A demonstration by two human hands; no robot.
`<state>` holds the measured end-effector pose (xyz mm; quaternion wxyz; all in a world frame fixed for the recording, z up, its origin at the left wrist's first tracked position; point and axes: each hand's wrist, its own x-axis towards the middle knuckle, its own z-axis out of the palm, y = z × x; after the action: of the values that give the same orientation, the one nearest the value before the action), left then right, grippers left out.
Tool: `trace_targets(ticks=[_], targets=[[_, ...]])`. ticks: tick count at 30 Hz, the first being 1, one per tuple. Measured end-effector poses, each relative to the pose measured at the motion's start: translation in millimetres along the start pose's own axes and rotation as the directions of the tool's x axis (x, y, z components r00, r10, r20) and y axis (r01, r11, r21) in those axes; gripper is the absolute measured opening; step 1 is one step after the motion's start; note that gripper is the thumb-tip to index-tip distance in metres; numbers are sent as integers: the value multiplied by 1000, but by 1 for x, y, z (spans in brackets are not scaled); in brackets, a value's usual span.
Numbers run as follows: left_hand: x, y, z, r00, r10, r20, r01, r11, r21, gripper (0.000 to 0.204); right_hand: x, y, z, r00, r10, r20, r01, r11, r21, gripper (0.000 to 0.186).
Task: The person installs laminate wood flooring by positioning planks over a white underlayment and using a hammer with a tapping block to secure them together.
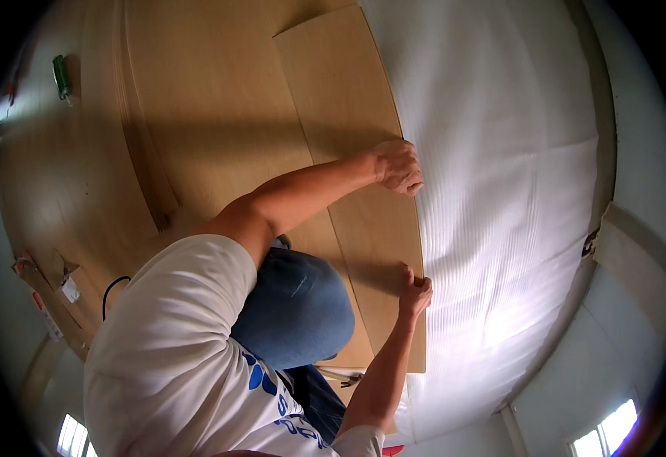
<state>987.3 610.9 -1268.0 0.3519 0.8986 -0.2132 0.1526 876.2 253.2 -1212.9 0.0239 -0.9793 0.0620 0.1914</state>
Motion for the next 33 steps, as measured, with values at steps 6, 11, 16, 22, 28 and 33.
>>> trace_targets(ticks=[6, 11, 16, 22, 28, 33], targets=[[-2, -8, 0, 997, 8, -76, -7, 1000, 14, 33, 9, 0, 8, 999, -38, -14, 38, 999, -4, 62], [-1, 1, 3, 998, 51, -28, -52, 998, -37, 33, 5, 2, 8, 998, -48, -33, 48, 999, -1, 59], [-1, -11, 16, 999, -8, -34, 11, 997, 75, 36, 22, 11, 7, 991, -126, 54, 121, 989, 80, 61], [-2, -3, 6, 992, -82, 93, 74, 994, 85, 35, 22, 16, 19, 998, -61, -22, 61, 998, -18, 75], [-7, -17, 12, 951, -139, 278, 87, 978, 189, 35, 26, 0, -11, 954, -208, 217, 219, 975, -29, 70], [21, -21, 45, 820, -273, 503, 202, 960, 192, 32, 10, 213, -64, 904, -366, -220, 361, 930, -63, 39]])
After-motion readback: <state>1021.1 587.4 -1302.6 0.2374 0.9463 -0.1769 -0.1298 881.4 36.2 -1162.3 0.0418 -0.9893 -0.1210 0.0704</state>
